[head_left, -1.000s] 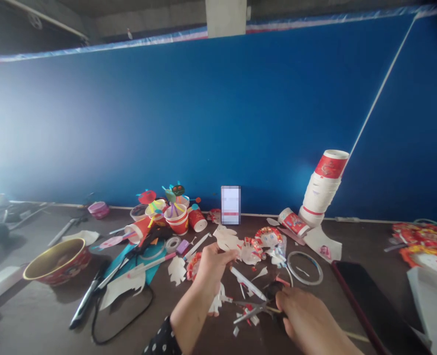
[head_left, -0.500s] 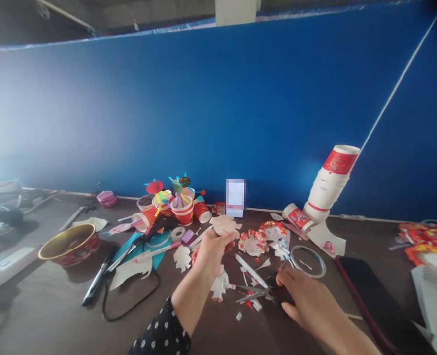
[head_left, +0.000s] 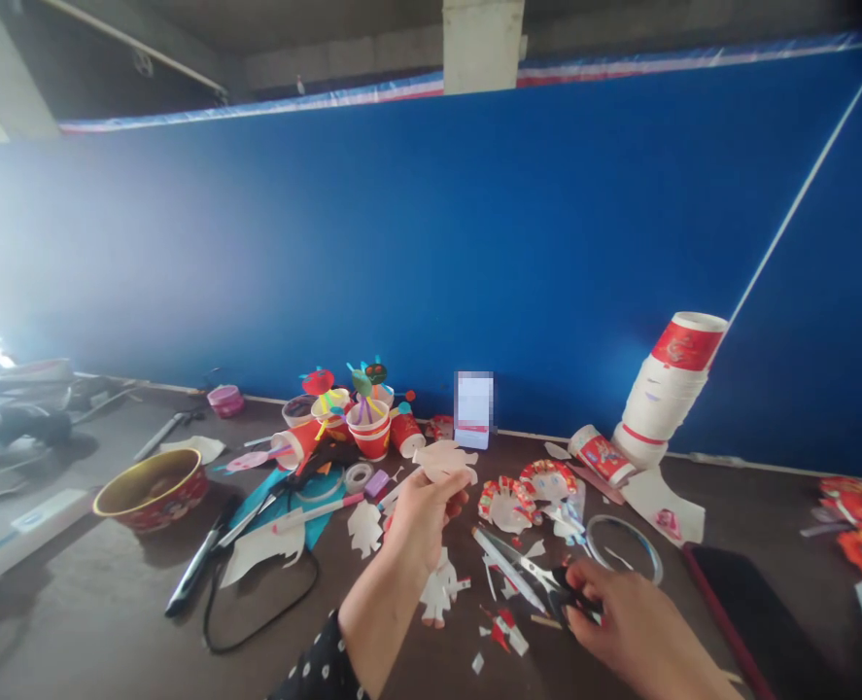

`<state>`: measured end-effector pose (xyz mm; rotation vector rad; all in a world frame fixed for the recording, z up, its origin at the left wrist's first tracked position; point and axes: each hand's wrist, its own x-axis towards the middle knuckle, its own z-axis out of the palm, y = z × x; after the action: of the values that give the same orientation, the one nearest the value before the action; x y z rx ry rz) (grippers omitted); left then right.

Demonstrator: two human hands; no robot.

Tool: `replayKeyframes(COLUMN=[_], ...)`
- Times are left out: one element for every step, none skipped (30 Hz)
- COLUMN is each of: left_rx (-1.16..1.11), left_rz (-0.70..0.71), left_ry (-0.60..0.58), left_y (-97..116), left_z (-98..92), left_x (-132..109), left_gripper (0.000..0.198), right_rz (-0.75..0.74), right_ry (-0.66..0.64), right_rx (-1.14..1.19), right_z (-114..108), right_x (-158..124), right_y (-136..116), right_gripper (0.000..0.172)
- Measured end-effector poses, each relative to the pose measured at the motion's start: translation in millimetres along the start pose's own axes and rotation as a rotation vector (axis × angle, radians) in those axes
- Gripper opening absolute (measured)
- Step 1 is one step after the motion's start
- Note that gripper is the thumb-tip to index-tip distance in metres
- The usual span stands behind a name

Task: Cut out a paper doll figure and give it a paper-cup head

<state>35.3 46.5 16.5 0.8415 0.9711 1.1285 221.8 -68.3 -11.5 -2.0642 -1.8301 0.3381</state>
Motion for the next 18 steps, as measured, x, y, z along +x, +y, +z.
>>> replayKeyframes(left_rx=[-0.03, -0.065, -0.104, -0.138, -0.168, -0.192, -0.215, -0.238, -0.253, -0.268, -0.282, -0.293, -0.297, -0.295, -0.289, -0.279, -0.268, -0.257], left_rz=[-0.006, -0.013, -0.023, -0.033, -0.044, -0.059, -0.078, -0.096, -0.114, -0.135, -0.149, -0.158, -0.166, -0.171, -0.174, -0.178, -0.179, -0.18], left_ry=[0.0, 0.001, 0.0, 0.003, 0.007, 0.011, 0.016, 0.024, 0.024, 0.024, 0.011, -0.007, -0.023, -0.036, -0.04, -0.038, -0.033, -0.029], left_y=[2, 4, 6, 7, 8, 9, 8, 7, 6, 4, 2, 0, -2, -4, -5, -6, -7, -7], left_z=[0.8, 2.0, 3.3, 4.9, 6.6, 8.4, 10.3, 12.2, 14.2, 16.1, 18.1, 19.9, 21.6, 23.1, 24.4, 25.4, 26.4, 27.1], left_x=[-1, -2, -4, -6, -8, -11, -14, -17, -20, -23, -25, -28, -31, -33, -35, -37, -38, -40], left_gripper=[0.021, 0.021, 0.022, 0.022, 0.022, 0.022, 0.022, 0.022, 0.021, 0.021, 0.02, 0.019, 0.018, 0.017, 0.016, 0.016, 0.016, 0.016], right_rz=[0.008, 0.015, 0.022, 0.032, 0.044, 0.041, 0.019, -0.001, -0.021, -0.035, -0.051, -0.067, -0.068, -0.071, -0.075, -0.081, -0.092, -0.103], right_ry=[0.015, 0.016, 0.005, -0.015, -0.051, -0.072, -0.115, -0.107, -0.071, -0.055, -0.076, -0.122, -0.152, -0.158, -0.167, -0.17, -0.172, -0.179], right_rx=[0.073, 0.161, 0.269, 0.385, 0.514, 0.648, 0.749, 0.828, 0.89, 0.916, 0.93, 0.944, 0.959, 0.974, 0.986, 0.995, 0.999, 0.999], right_z=[1, 4, 7, 11, 16, 20, 24, 28, 31, 32, 33, 34, 33, 33, 33, 32, 32, 32], right_x=[2, 3, 4, 4, 4, 3, 0, -3, -6, -9, -13, -15, -17, -19, -19, -20, -20, -20], right_y=[0, 0, -1, -3, -7, -11, -17, -24, -31, -37, -43, -48, -52, -54, -55, -55, -55, -54], right_gripper=[0.007, 0.004, 0.006, 0.008, 0.011, 0.013, 0.015, 0.017, 0.019, 0.021, 0.023, 0.026, 0.028, 0.031, 0.033, 0.035, 0.037, 0.037])
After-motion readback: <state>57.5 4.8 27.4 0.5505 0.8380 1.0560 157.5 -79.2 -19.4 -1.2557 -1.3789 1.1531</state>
